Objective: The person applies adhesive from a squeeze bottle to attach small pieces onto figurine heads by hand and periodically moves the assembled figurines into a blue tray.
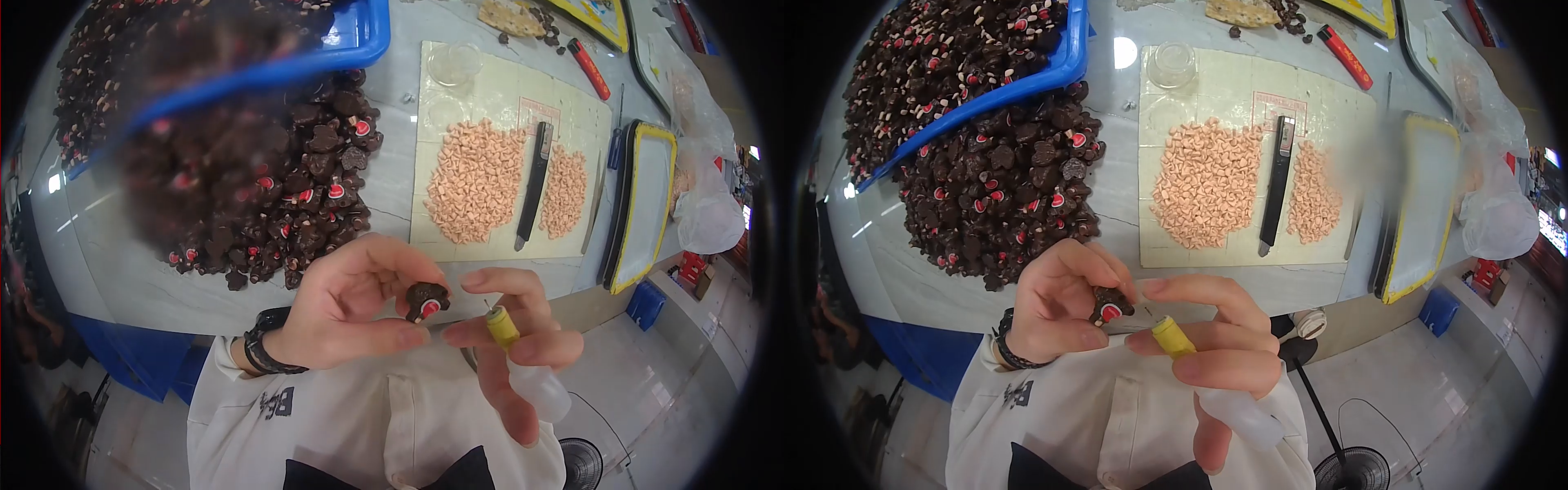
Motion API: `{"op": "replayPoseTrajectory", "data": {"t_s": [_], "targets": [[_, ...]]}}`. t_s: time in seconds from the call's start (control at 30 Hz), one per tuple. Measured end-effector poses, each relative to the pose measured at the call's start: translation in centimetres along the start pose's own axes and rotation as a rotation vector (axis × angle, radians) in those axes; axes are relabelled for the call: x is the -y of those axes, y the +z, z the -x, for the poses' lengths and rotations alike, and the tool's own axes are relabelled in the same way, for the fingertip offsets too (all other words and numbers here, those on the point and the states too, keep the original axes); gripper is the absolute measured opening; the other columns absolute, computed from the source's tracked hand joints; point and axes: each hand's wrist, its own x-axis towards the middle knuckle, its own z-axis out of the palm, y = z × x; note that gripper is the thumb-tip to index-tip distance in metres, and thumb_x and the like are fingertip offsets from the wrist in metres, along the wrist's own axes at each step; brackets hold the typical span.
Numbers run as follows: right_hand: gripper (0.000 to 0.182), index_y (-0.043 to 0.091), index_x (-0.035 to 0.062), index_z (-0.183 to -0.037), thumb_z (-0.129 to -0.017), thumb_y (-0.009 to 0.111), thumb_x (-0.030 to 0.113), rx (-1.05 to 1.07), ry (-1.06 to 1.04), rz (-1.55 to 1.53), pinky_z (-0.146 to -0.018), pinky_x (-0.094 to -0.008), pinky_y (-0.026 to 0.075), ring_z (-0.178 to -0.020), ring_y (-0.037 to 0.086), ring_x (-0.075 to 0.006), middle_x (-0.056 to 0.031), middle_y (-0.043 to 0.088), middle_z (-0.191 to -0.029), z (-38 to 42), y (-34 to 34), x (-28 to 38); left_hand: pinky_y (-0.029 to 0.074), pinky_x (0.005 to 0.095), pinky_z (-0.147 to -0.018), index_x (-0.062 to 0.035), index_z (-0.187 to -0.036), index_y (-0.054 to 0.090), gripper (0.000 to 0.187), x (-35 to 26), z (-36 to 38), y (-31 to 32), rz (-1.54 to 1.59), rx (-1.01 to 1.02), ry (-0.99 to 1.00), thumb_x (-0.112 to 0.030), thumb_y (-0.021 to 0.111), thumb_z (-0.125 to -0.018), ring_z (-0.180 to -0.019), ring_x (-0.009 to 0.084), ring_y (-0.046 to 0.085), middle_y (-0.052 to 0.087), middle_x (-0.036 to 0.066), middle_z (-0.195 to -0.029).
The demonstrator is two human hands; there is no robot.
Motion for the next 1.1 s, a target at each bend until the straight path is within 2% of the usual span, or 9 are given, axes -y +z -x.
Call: {"op": "replayPoseTrajectory", "data": {"t_s": [0.03, 0.07, 0.17, 0.3, 0.37, 0.6, 1.1], "targets": [[0.065, 0.035, 0.0076, -0.102, -0.078, 0.034, 0.068, 0.023, -0.029, 0.000, -0.077, -0.0445, 0.043, -0.087, 0.052, -0.0403, -0.0168, 0.060, -0.061, -0.3, -0.1, -0.1, 0.042, 0.0267, -0.076, 0.0037, -0.115, 0.044, 0.046, 0.0, 0.0, -0.5, 0.000, 0.099, 0.053, 0.012, 0.060, -0.072, -0.096, 0.0148, 0.052, 0.051, 0.012, -0.110], [0.066, 0.035, 0.0058, -0.101, -0.078, 0.033, 0.068, 0.045, -0.058, 0.000, -0.074, -0.0461, 0.046, -0.082, 0.055, -0.0438, -0.0175, 0.060, -0.059, -0.6, -0.1, -0.1, 0.042, 0.0267, -0.076, 0.0037, -0.115, 0.044, 0.046, 0.0, -0.1, -0.5, 0.002, 0.095, 0.052, 0.012, 0.060, -0.072, -0.096, 0.0148, 0.052, 0.051, 0.012, -0.110], [0.067, 0.038, 0.0040, -0.097, -0.079, 0.032, 0.068, 0.085, -0.032, 0.020, -0.066, -0.0484, 0.049, -0.074, 0.057, -0.0471, -0.0173, 0.058, -0.056, -1.0, -0.3, 0.1, 0.043, 0.0280, -0.078, 0.0048, -0.114, 0.045, 0.046, -0.1, -0.2, -0.4, -0.005, 0.062, 0.086, 0.012, 0.061, -0.071, -0.098, 0.0166, 0.052, 0.051, 0.013, -0.110], [0.066, 0.042, 0.0040, -0.092, -0.079, 0.032, 0.068, 0.060, -0.073, 0.069, -0.066, -0.0478, 0.049, -0.074, 0.057, -0.0446, -0.0153, 0.058, -0.054, -1.2, -0.1, -0.2, 0.044, 0.0298, -0.080, 0.0060, -0.112, 0.048, 0.043, 0.0, -0.3, -0.3, 0.025, 0.096, 0.082, 0.012, 0.060, -0.072, -0.101, 0.0188, 0.052, 0.050, 0.013, -0.111], [0.065, 0.049, -0.0019, -0.086, -0.079, 0.039, 0.063, 0.007, -0.113, 0.071, -0.058, -0.0456, 0.051, -0.075, 0.061, -0.0409, -0.0165, 0.061, -0.063, -1.3, 0.0, -0.3, 0.045, 0.0299, -0.081, 0.0063, -0.112, 0.048, 0.042, 0.1, -0.3, -0.3, 0.048, 0.089, 0.083, 0.013, 0.059, -0.072, -0.102, 0.0192, 0.052, 0.050, 0.013, -0.111], [0.062, 0.050, -0.0019, -0.087, -0.082, 0.039, 0.059, 0.011, -0.118, 0.068, -0.061, -0.0460, 0.051, -0.077, 0.060, -0.0396, -0.0146, 0.061, -0.063, -1.4, 0.0, -0.5, 0.044, 0.0320, -0.085, 0.0071, -0.112, 0.047, 0.042, 0.0, -0.3, -0.4, 0.037, 0.112, 0.068, 0.013, 0.059, -0.072, -0.105, 0.0203, 0.050, 0.049, 0.012, -0.110], [0.057, 0.048, -0.0008, -0.090, -0.085, 0.037, 0.054, 0.013, -0.134, 0.071, -0.053, -0.0392, 0.050, -0.076, 0.061, -0.0395, -0.0125, 0.060, -0.062, -1.2, -0.2, -0.7, 0.042, 0.0353, -0.089, 0.0057, -0.113, 0.044, 0.043, 0.3, -0.1, -0.3, 0.104, 0.087, 0.045, 0.012, 0.058, -0.073, -0.106, 0.0216, 0.050, 0.049, 0.016, -0.112]]}}
